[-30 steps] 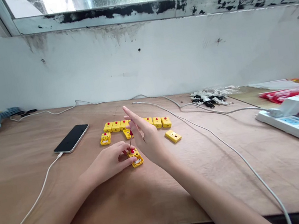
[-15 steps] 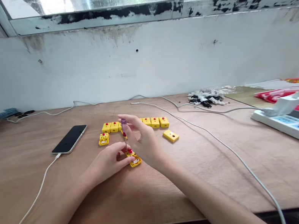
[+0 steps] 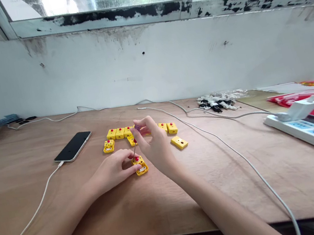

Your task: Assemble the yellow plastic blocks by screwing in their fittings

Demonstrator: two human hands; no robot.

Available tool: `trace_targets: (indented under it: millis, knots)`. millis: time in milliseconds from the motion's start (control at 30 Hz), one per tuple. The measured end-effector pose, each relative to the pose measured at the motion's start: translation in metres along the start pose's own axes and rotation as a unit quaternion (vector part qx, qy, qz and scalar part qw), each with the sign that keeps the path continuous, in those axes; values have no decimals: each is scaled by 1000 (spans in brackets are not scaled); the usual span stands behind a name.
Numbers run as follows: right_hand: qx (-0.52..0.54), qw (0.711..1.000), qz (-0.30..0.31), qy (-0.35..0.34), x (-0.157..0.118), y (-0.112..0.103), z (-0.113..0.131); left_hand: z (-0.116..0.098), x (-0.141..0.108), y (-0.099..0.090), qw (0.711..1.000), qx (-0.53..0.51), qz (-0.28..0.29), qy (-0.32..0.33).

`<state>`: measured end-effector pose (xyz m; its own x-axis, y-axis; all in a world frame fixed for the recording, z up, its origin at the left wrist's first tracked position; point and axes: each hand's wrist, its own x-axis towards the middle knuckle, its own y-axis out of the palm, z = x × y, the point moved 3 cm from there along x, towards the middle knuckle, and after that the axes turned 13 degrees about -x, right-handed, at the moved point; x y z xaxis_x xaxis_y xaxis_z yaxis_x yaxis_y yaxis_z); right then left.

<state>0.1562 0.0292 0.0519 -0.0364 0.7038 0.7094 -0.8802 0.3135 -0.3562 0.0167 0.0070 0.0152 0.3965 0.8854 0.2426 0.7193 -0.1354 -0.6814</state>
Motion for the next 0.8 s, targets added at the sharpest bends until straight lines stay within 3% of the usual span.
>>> trace_targets:
  millis: [100,267,467,600,667,800]
  knots:
    - [-28,1000,-7,-12,0,-2,0,1,0,0,1000,-8,2,0]
    - [119,988,102,11,-1,7,2,3,1,1,1000,-5,-2,-12]
    - [-60,997,-30,-43,-4,-1,8,0,1,-1,1000,-11,0,3]
    - [38,995,82,-50,-4,4,12,-3,1,-1,1000,-2,-1,-3]
    - [70,991,107,-33,-4,6,10,-2,1,-1,1000,-3,-3,-4]
    - [-39,998,0,-51,-2,0,10,1,2,0,1000,-15,-7,7]
